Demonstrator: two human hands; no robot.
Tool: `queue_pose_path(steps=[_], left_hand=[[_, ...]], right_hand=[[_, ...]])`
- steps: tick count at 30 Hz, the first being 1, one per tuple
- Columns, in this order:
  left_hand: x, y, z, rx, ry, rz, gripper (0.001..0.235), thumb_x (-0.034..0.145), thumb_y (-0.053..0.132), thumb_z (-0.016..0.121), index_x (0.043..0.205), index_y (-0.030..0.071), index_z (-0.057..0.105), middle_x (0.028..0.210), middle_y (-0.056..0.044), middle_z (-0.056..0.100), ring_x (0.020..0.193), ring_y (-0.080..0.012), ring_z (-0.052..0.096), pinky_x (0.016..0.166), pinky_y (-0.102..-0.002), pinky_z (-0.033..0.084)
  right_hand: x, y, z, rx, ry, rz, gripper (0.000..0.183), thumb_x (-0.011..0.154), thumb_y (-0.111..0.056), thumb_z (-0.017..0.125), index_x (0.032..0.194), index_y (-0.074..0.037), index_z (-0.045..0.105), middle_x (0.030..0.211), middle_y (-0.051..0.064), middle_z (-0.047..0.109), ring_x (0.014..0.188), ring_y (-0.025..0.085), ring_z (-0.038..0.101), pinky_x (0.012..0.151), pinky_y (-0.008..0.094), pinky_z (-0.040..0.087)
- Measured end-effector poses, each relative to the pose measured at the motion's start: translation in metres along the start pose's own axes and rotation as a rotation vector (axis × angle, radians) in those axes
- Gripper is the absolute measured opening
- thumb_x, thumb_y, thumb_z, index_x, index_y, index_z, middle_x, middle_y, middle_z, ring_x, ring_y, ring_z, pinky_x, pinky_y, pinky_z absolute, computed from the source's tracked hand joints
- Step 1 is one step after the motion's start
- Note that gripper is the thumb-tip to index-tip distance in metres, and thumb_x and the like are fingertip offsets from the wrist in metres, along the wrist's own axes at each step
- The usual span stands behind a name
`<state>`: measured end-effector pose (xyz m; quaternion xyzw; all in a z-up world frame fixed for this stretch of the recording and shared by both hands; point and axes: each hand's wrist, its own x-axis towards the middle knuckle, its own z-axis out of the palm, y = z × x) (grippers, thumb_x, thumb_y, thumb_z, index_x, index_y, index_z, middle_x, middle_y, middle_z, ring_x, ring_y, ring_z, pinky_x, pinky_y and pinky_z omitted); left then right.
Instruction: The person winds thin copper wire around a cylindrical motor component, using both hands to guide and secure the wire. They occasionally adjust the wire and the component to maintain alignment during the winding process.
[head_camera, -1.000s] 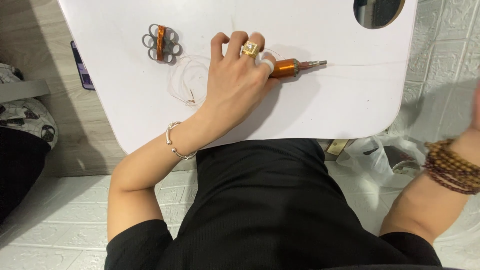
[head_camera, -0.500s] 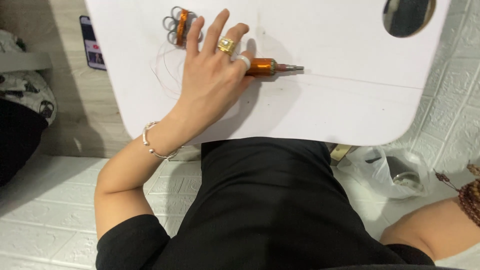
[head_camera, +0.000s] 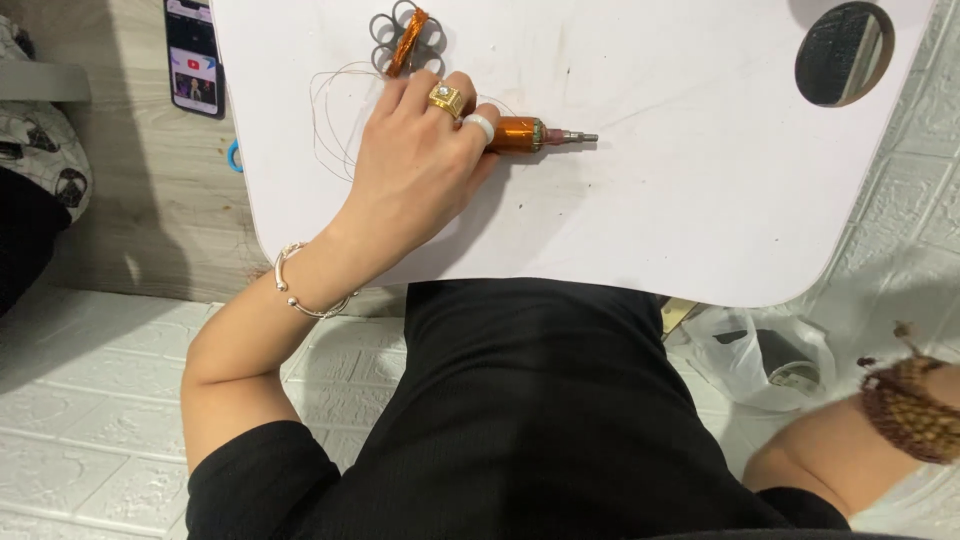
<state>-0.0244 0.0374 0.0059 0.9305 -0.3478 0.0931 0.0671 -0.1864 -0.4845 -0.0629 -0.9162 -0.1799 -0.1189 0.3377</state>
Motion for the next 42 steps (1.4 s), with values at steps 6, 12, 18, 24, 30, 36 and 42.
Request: queue_pose_path(steps=[6,12,18,24,30,36,42], left_hand=[[-0.006,0.002,-0.001,-0.123,-0.060,-0.028,0.021,0.090,0.018,0.077,0.098,0.006,0.062,0.089,-0.008,0.055,0.075,-0.0257,0.051,0.053,-0.036,0.044],[-0.016,-0.004,-0.004,-0.170,0.040,-0.027,0.005,0.094,0.001,0.064,0.094,0.004,0.061,0.089,-0.007,0.052,0.074,-0.0248,0.051,0.054,-0.035,0.045],[-0.021,-0.024,-0.022,-0.470,-0.064,-0.012,0.003,0.101,0.007,0.061,0.102,0.005,0.061,0.089,-0.010,0.054,0.068,-0.0305,0.046,0.068,-0.042,0.039],[-0.027,-0.044,-0.052,-0.238,-0.120,0.196,0.018,0.103,0.028,0.070,0.091,0.014,0.069,0.084,-0.001,0.062,0.086,-0.0273,0.053,0.090,-0.046,0.035],[-0.032,-0.064,-0.076,-0.107,-0.060,0.160,0.011,0.099,-0.001,0.063,0.097,0.010,0.064,0.092,-0.006,0.057,0.090,-0.0286,0.056,0.108,-0.047,0.035],[-0.035,-0.072,-0.096,-0.518,0.104,-0.030,0.005,0.108,-0.017,0.061,0.105,-0.015,0.057,0.111,-0.028,0.058,0.115,-0.0483,0.057,0.103,-0.057,0.045],[-0.049,-0.016,-0.039,-0.794,0.308,-0.327,0.022,0.098,-0.002,0.075,0.115,-0.003,0.061,0.115,-0.018,0.062,0.108,-0.0344,0.062,0.097,-0.043,0.053]], right_hand=[[0.161,-0.187,0.086,-0.097,0.019,-0.046,0.051,0.101,-0.004,0.082,0.137,0.020,0.055,0.137,0.036,0.058,0.135,0.052,0.052,0.125,0.061,0.033],[0.209,-0.192,0.161,-0.329,-0.245,-0.458,0.021,0.101,-0.008,0.079,0.116,0.006,0.072,0.114,0.021,0.075,0.102,0.028,0.074,0.121,0.052,0.035],[0.208,-0.179,0.170,-0.227,-0.127,-0.385,0.009,0.099,0.010,0.071,0.107,0.007,0.067,0.090,0.016,0.058,0.070,0.026,0.052,0.058,0.034,0.045],[0.213,-0.168,0.171,-0.035,-0.142,-0.300,0.010,0.099,0.011,0.070,0.109,0.012,0.068,0.096,0.020,0.060,0.078,0.030,0.056,0.062,0.035,0.048],[0.216,-0.167,0.168,0.069,-0.171,-0.229,0.009,0.098,0.011,0.071,0.106,0.011,0.069,0.096,0.020,0.062,0.082,0.030,0.058,0.066,0.034,0.050],[0.216,-0.165,0.169,0.074,-0.164,-0.210,0.007,0.097,0.013,0.070,0.103,0.011,0.068,0.093,0.019,0.062,0.081,0.030,0.058,0.065,0.035,0.049],[0.217,-0.170,0.169,0.105,-0.164,-0.190,0.006,0.098,0.014,0.067,0.103,0.012,0.069,0.093,0.020,0.062,0.081,0.030,0.058,0.067,0.036,0.048]])
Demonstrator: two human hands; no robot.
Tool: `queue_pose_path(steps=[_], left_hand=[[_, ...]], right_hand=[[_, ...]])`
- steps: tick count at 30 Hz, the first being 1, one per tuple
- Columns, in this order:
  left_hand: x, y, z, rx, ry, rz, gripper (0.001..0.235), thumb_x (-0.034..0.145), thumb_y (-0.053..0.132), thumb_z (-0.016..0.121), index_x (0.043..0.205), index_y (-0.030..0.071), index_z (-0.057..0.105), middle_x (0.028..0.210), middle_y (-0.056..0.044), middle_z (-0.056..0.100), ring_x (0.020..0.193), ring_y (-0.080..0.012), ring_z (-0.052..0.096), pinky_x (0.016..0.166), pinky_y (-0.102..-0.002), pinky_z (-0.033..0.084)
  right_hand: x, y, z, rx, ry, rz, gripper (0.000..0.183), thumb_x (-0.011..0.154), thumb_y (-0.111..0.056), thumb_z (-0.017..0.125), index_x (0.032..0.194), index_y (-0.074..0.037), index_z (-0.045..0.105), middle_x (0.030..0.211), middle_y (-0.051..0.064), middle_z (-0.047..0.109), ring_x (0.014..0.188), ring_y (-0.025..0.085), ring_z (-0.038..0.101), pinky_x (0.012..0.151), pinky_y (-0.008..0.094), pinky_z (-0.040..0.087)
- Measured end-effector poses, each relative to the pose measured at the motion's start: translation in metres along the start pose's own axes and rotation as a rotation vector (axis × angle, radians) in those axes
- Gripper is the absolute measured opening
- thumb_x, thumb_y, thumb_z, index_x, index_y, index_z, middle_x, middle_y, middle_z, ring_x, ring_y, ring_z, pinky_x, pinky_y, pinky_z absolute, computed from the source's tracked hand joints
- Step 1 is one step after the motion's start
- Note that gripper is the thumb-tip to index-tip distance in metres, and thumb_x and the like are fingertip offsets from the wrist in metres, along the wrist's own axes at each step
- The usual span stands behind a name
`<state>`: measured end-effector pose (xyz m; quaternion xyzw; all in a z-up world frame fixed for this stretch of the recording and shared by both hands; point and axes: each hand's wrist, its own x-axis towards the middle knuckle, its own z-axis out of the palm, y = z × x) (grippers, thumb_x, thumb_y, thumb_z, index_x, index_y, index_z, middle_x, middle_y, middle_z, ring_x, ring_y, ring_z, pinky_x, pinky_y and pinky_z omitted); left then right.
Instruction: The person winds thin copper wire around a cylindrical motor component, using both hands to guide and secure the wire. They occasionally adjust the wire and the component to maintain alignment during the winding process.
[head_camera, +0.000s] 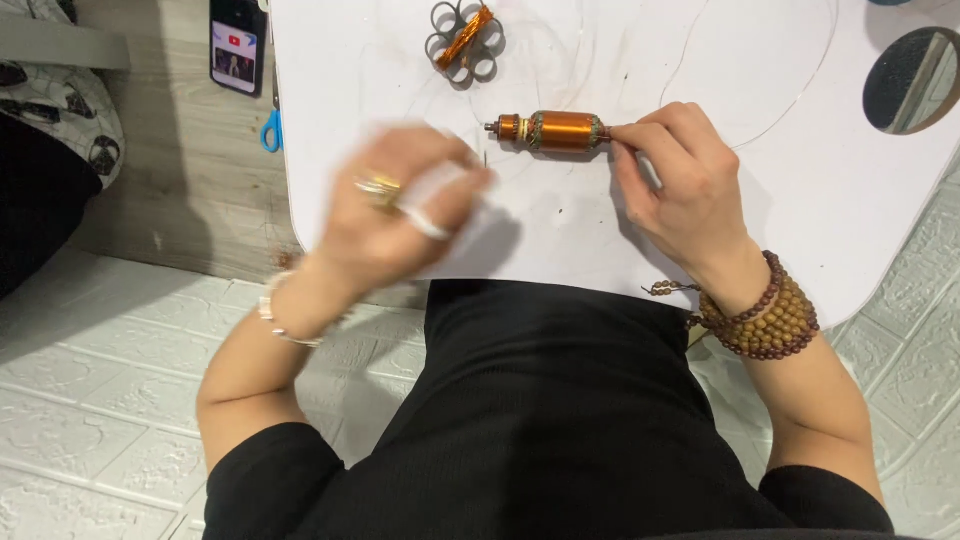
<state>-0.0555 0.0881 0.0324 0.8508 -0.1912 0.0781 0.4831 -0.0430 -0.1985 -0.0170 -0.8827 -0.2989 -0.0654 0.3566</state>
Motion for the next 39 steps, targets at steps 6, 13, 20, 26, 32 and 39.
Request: queue_pose_path(steps=[6,13,20,26,32,39], left_hand=[[-0.005,-0.017,0.051,0.595,-0.139,0.225,0.030,0.093,0.022,0.083,0.110,0.007,0.063,0.112,-0.009,0.066,0.093,-0.0289,0.060,0.080,-0.040,0.048],[-0.003,-0.020,0.042,0.675,-0.116,0.279,0.008,0.102,0.009,0.063,0.095,0.010,0.065,0.086,-0.003,0.059,0.058,-0.0181,0.044,0.049,-0.030,0.035],[-0.005,-0.022,0.034,0.567,-0.171,0.231,0.012,0.104,0.016,0.068,0.096,0.008,0.065,0.087,-0.004,0.059,0.062,-0.0163,0.049,0.046,-0.030,0.036],[-0.008,-0.026,0.056,0.550,-0.117,0.201,0.008,0.103,0.015,0.066,0.098,0.009,0.063,0.091,-0.003,0.055,0.064,-0.0200,0.051,0.051,-0.033,0.042],[0.000,-0.022,0.050,0.349,-0.114,0.086,0.019,0.101,0.011,0.071,0.112,0.004,0.058,0.107,-0.012,0.058,0.083,-0.0301,0.056,0.065,-0.038,0.049],[0.008,-0.024,0.058,0.400,-0.002,0.246,0.004,0.099,0.006,0.069,0.097,0.005,0.065,0.101,-0.008,0.067,0.087,-0.0279,0.063,0.071,-0.038,0.048]], right_hand=[[-0.001,0.001,-0.001,-0.010,-0.008,0.027,0.009,0.099,0.015,0.068,0.107,0.011,0.069,0.095,0.019,0.062,0.084,0.030,0.058,0.067,0.036,0.048],[-0.003,0.000,-0.001,0.007,-0.015,0.020,0.004,0.102,0.013,0.069,0.105,0.011,0.069,0.096,0.020,0.062,0.084,0.031,0.057,0.069,0.037,0.047],[-0.001,-0.001,-0.002,-0.003,-0.014,0.001,0.005,0.100,0.015,0.070,0.104,0.012,0.069,0.096,0.020,0.061,0.083,0.031,0.056,0.066,0.036,0.046],[-0.006,-0.002,0.003,-0.058,-0.021,-0.004,0.009,0.099,0.014,0.074,0.107,0.013,0.070,0.097,0.020,0.062,0.083,0.031,0.057,0.066,0.036,0.048],[-0.004,-0.004,0.000,-0.105,-0.018,-0.034,0.011,0.100,0.013,0.074,0.109,0.013,0.070,0.096,0.020,0.061,0.080,0.031,0.054,0.065,0.035,0.047],[-0.006,-0.002,-0.001,-0.118,-0.017,-0.062,0.017,0.099,0.020,0.068,0.115,0.013,0.069,0.098,0.021,0.059,0.081,0.033,0.053,0.067,0.037,0.047]])
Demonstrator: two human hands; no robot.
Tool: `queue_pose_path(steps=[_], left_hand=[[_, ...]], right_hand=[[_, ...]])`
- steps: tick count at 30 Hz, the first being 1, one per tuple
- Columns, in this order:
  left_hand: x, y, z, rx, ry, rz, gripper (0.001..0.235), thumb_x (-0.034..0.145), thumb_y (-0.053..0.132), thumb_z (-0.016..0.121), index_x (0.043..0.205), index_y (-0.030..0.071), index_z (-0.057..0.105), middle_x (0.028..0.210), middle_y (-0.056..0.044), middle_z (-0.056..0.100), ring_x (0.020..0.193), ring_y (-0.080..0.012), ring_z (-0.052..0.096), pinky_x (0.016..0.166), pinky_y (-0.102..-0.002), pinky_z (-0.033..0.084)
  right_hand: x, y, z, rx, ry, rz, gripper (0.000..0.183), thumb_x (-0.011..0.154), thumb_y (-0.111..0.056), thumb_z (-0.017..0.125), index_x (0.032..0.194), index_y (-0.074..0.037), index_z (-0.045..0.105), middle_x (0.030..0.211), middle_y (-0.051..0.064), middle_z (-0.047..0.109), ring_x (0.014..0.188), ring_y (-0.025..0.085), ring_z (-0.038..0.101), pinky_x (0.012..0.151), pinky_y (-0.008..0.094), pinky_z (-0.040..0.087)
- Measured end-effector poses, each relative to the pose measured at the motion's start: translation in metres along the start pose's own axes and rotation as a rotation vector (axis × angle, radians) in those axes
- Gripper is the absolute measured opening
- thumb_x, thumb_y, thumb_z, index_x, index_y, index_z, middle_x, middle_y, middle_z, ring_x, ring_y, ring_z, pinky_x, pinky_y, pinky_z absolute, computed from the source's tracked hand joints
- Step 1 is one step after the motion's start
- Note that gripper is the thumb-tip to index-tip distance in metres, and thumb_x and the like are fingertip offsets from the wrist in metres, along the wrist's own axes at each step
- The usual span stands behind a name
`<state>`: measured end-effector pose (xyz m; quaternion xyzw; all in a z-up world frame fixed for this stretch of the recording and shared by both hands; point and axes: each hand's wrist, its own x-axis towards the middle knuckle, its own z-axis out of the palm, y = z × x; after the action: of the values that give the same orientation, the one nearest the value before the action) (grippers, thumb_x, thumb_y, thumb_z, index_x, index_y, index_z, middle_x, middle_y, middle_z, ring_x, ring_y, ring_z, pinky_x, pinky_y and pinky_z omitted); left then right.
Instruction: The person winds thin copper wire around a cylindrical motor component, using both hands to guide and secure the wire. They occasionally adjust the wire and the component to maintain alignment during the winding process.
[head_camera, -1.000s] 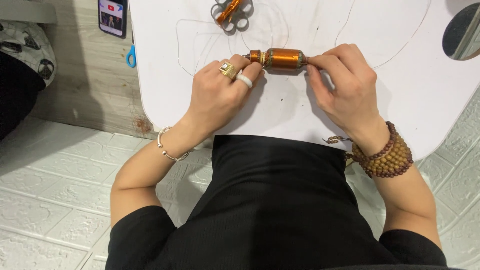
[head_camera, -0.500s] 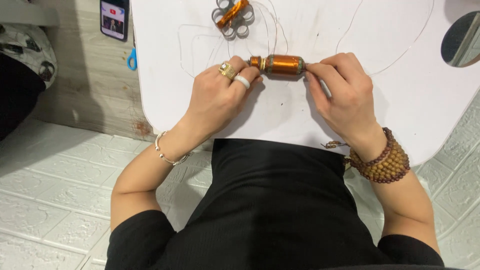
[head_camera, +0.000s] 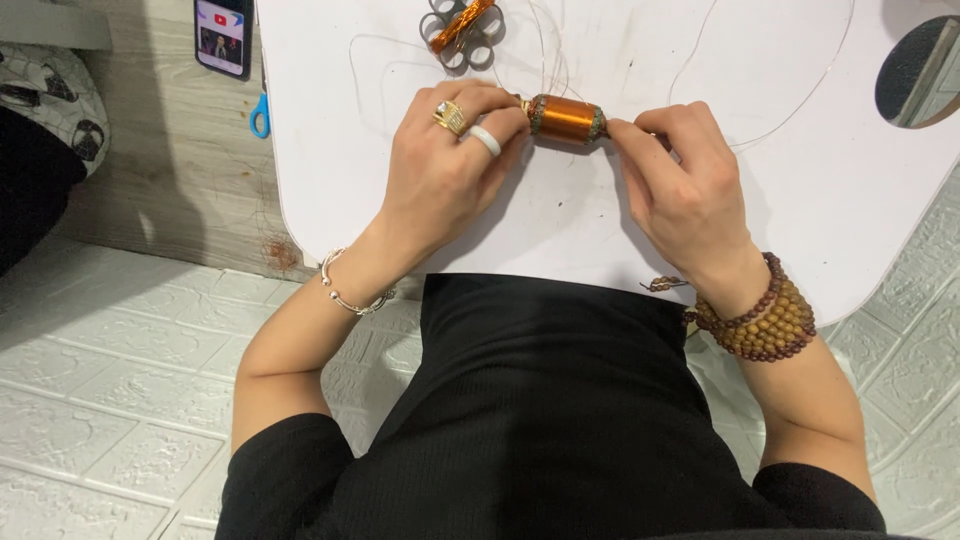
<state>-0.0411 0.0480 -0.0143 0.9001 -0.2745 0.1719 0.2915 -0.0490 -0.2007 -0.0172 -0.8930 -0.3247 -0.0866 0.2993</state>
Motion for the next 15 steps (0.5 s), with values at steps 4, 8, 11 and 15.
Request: queue_pose_path(steps=[4,8,11,15], left_hand=[[-0.007,-0.005,0.003,-0.259,-0.065,-0.125,0.012,0.098,-0.003,0.069,0.109,-0.001,0.062,0.105,-0.016,0.068,0.105,-0.0344,0.067,0.096,-0.043,0.056],[-0.014,-0.007,0.007,-0.359,-0.075,-0.190,0.014,0.099,-0.005,0.067,0.111,0.000,0.064,0.113,-0.017,0.069,0.112,-0.0339,0.069,0.101,-0.041,0.056],[-0.016,-0.008,0.008,-0.335,-0.070,-0.191,0.016,0.098,-0.005,0.068,0.113,0.001,0.064,0.113,-0.015,0.069,0.111,-0.0327,0.069,0.095,-0.040,0.059],[-0.016,-0.008,0.008,-0.329,-0.051,-0.187,0.016,0.098,-0.004,0.070,0.111,0.002,0.064,0.110,-0.014,0.069,0.108,-0.0300,0.070,0.090,-0.038,0.059]], right_hand=[[0.003,0.001,0.003,-0.092,0.010,-0.058,0.020,0.096,0.023,0.067,0.113,0.012,0.069,0.095,0.020,0.059,0.077,0.031,0.050,0.063,0.035,0.045],[0.009,-0.003,0.003,-0.146,0.021,-0.112,0.014,0.097,0.022,0.066,0.108,0.014,0.068,0.091,0.020,0.059,0.074,0.029,0.050,0.061,0.035,0.044],[0.009,-0.001,0.004,-0.170,0.001,-0.105,0.015,0.097,0.021,0.069,0.109,0.013,0.068,0.092,0.019,0.059,0.075,0.028,0.050,0.060,0.033,0.045],[0.003,0.006,-0.007,-0.158,-0.073,-0.075,0.021,0.105,-0.006,0.075,0.113,0.012,0.067,0.097,0.021,0.065,0.084,0.028,0.058,0.073,0.035,0.049]])
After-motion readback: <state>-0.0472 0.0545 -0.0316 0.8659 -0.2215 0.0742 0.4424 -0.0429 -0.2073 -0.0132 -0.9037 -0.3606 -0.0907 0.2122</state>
